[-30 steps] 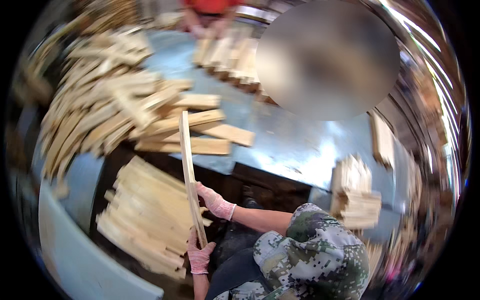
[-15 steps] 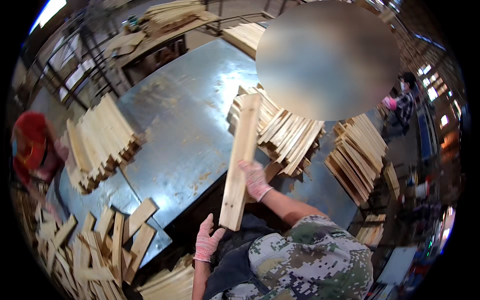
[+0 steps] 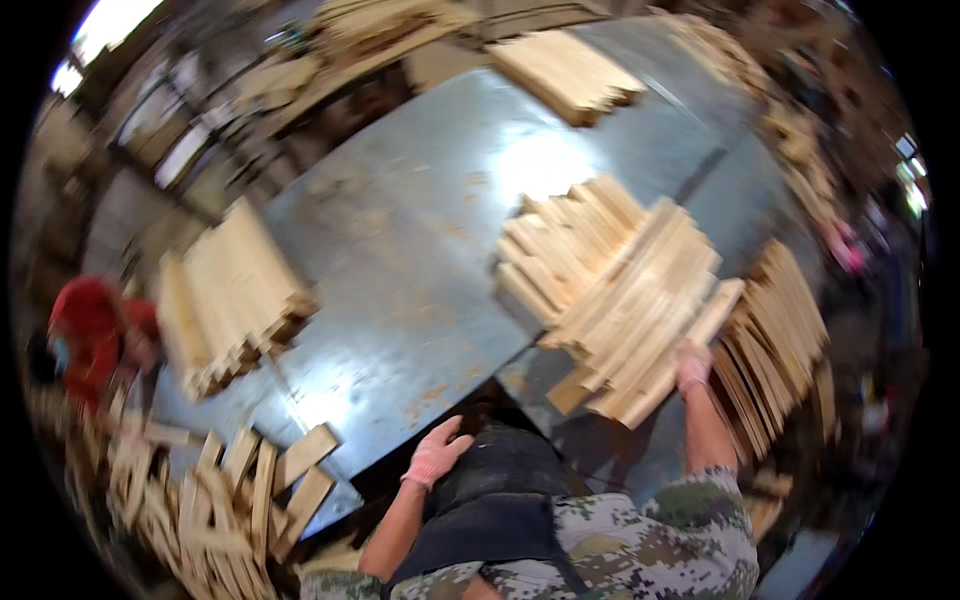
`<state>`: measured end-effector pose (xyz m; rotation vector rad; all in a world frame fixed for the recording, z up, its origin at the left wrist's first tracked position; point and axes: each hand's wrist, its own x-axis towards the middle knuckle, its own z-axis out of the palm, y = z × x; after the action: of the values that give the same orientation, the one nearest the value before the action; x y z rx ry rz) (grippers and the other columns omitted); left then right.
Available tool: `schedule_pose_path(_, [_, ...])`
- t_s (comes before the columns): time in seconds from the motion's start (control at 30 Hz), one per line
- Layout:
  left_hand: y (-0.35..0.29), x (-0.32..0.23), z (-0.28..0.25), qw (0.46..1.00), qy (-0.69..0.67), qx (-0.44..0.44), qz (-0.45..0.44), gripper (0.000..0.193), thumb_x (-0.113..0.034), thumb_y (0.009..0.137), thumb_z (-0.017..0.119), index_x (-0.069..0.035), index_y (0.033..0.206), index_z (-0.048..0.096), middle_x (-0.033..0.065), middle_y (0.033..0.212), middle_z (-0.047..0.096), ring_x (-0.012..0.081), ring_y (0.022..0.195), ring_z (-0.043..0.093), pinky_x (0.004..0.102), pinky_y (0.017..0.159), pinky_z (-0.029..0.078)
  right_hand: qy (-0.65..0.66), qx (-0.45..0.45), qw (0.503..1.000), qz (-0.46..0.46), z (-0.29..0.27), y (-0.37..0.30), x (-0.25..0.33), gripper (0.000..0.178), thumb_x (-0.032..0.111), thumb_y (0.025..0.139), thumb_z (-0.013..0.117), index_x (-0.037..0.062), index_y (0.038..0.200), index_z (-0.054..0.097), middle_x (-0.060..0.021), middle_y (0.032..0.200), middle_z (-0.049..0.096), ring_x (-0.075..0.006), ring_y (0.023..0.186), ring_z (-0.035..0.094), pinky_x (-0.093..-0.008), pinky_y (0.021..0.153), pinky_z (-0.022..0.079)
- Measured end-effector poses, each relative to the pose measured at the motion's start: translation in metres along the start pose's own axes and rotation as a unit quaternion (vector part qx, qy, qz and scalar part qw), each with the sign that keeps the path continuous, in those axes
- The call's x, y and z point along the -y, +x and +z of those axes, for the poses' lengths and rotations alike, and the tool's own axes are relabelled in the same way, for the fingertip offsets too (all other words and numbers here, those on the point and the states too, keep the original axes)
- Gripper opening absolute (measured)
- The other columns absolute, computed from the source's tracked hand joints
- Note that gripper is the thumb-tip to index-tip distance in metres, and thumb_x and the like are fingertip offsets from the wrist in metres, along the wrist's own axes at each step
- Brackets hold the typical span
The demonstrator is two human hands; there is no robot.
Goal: The person picks up stacks of thin wooden slats from a metal table and places them onto a conveyor belt. The person repeatedly gathers the wood pieces, aligns them, and moves them to the conveyor for processing.
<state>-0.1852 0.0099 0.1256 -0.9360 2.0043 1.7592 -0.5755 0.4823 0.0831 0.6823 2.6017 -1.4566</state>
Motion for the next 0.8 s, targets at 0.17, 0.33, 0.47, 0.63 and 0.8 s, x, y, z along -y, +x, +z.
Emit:
schedule_pose_path(0.17, [0.005, 0.015, -0.018, 0.998, -0.018, -0.002, -0.053, 0.076, -0.038, 0.099, 0.073, 0.0, 0.158, 0.044, 0.0194, 0.158, 0.053, 0.029, 0.145, 0.053, 0.0372, 0.119, 0.042, 0.286, 0.13, 0.936, 0.157, 0.06, 0.031, -0.015, 0.075, 0.056, 0.111, 0.041, -0.0052, 0.155, 0.045, -0.0213, 0.152, 0.056, -0.0336, 0.13, 0.058, -0.0377, 0.114, 0.043])
schedule_pose_path(0.33, [0.012, 0.042, -0.037, 0.991, -0.071, -0.048, -0.101, 0.074, -0.036, 0.099, 0.073, 0.0, 0.157, 0.046, 0.0189, 0.155, 0.056, 0.029, 0.143, 0.055, 0.0381, 0.118, 0.043, -0.024, 0.007, 0.996, 0.082, 0.043, 0.004, 0.028, 0.082, 0.056, 0.111, 0.044, -0.0051, 0.164, 0.03, -0.0235, 0.165, 0.04, -0.0365, 0.141, 0.051, -0.0383, 0.119, 0.039])
schedule_pose_path(0.47, [0.028, 0.097, -0.079, 0.979, -0.093, -0.164, -0.076, 0.073, -0.042, 0.097, 0.074, 0.004, 0.151, 0.053, 0.0201, 0.147, 0.063, 0.0304, 0.136, 0.059, 0.0389, 0.114, 0.045, -0.067, -0.016, 0.979, -0.19, 0.051, -0.019, 0.097, 0.069, 0.036, 0.112, 0.053, -0.0052, 0.163, 0.03, -0.0266, 0.162, 0.043, -0.0352, 0.14, 0.053, -0.0376, 0.114, 0.043])
schedule_pose_path(0.63, [0.045, 0.181, -0.174, 0.888, -0.169, -0.423, -0.069, 0.058, -0.045, 0.094, 0.074, 0.003, 0.126, 0.064, 0.0177, 0.105, 0.07, 0.0313, 0.097, 0.061, 0.0422, 0.092, 0.051, -0.004, 0.165, 0.938, -0.305, 0.168, -0.099, 0.195, 0.059, 0.024, 0.11, 0.056, 0.0065, 0.164, 0.04, -0.0176, 0.154, 0.054, -0.0266, 0.13, 0.056, -0.0372, 0.109, 0.045])
schedule_pose_path(0.8, [0.048, 0.224, -0.33, 0.754, -0.276, -0.595, -0.036, 0.048, -0.029, 0.092, 0.08, 0.001, 0.124, 0.062, 0.013, 0.101, 0.066, 0.0239, 0.094, 0.056, 0.0397, 0.089, 0.048, -0.009, 0.507, 0.848, -0.155, 0.356, -0.239, 0.242, 0.06, 0.018, 0.106, 0.062, -0.0011, 0.16, 0.044, 0.0012, 0.107, 0.063, -0.0104, 0.095, 0.06, -0.0286, 0.083, 0.052])
